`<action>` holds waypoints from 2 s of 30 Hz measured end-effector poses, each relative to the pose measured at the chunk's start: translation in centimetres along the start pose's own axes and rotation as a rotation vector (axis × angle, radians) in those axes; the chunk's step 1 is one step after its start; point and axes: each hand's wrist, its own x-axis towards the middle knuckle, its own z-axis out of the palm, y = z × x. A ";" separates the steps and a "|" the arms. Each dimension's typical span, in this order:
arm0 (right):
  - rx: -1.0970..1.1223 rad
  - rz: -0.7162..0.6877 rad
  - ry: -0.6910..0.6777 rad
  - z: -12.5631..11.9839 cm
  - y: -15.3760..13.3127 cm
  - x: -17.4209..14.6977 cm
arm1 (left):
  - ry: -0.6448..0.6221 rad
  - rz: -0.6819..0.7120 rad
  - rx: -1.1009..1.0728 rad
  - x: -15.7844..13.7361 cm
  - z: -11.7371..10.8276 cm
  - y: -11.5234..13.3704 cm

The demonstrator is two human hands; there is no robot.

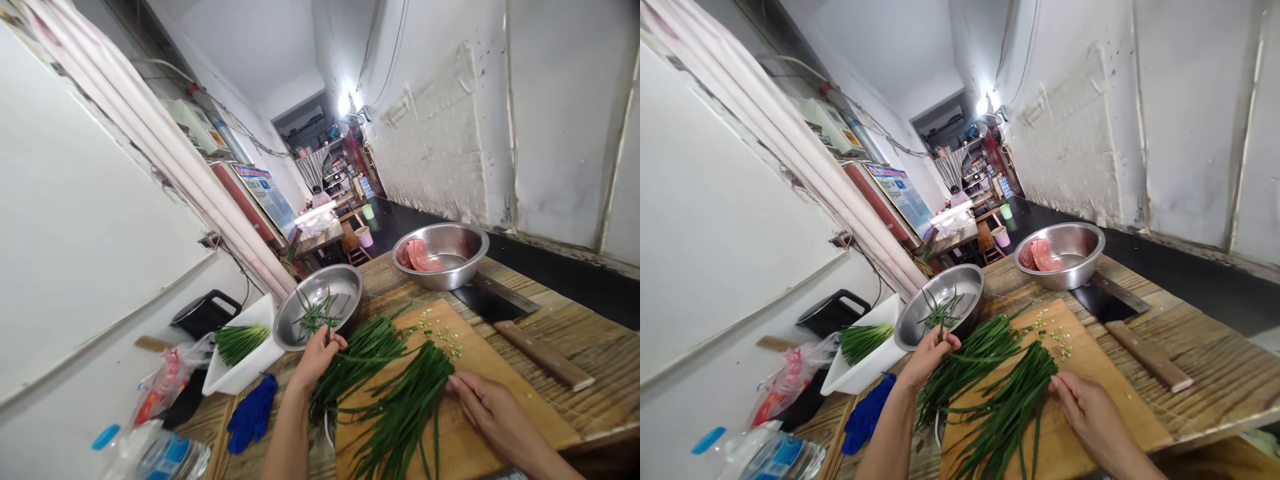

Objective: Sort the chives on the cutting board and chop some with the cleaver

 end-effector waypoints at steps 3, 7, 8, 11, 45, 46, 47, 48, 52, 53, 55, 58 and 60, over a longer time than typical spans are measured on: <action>-0.006 0.010 -0.006 0.1 0.1 -0.1 | -0.071 -0.013 -0.052 -0.2 -0.9 0.7; -0.013 0.015 -0.008 0.1 -0.1 -0.1 | -0.008 0.077 -0.028 0.2 -2.2 1.4; -0.014 0.012 -0.007 0.0 -0.2 -0.1 | 0.015 0.085 -0.027 0.3 -2.4 1.7; -0.025 0.015 -0.011 -0.1 -0.5 0.0 | 0.141 0.129 -0.023 0.9 -3.3 2.7; 0.020 0.097 -0.072 -1.2 -2.6 -0.1 | -0.008 0.088 0.034 0.3 12.5 2.6; 0.022 0.101 -0.074 -1.2 -2.6 -0.1 | -0.010 0.097 0.038 0.2 12.5 2.6; 0.022 0.105 -0.076 -1.2 -2.7 -0.1 | -0.012 0.106 0.043 0.2 12.5 2.8; 0.023 0.109 -0.079 -1.2 -2.7 -0.1 | -0.015 0.115 0.049 0.1 12.5 2.9; 0.040 0.122 -0.087 -1.2 -2.8 0.0 | -0.021 0.151 0.071 -0.1 12.4 3.4; 0.044 0.126 -0.090 -1.2 -2.8 0.0 | -0.022 0.159 0.070 -0.1 12.3 3.5; 0.048 0.128 -0.095 -1.2 -2.9 0.0 | -0.029 0.172 0.069 -0.1 12.3 3.6; 0.043 0.118 -0.096 -1.2 -3.0 0.1 | -0.039 0.186 0.098 -0.1 12.3 3.4; 0.039 0.110 -0.094 -1.2 -3.0 0.1 | -0.035 0.194 0.126 0.0 12.3 3.3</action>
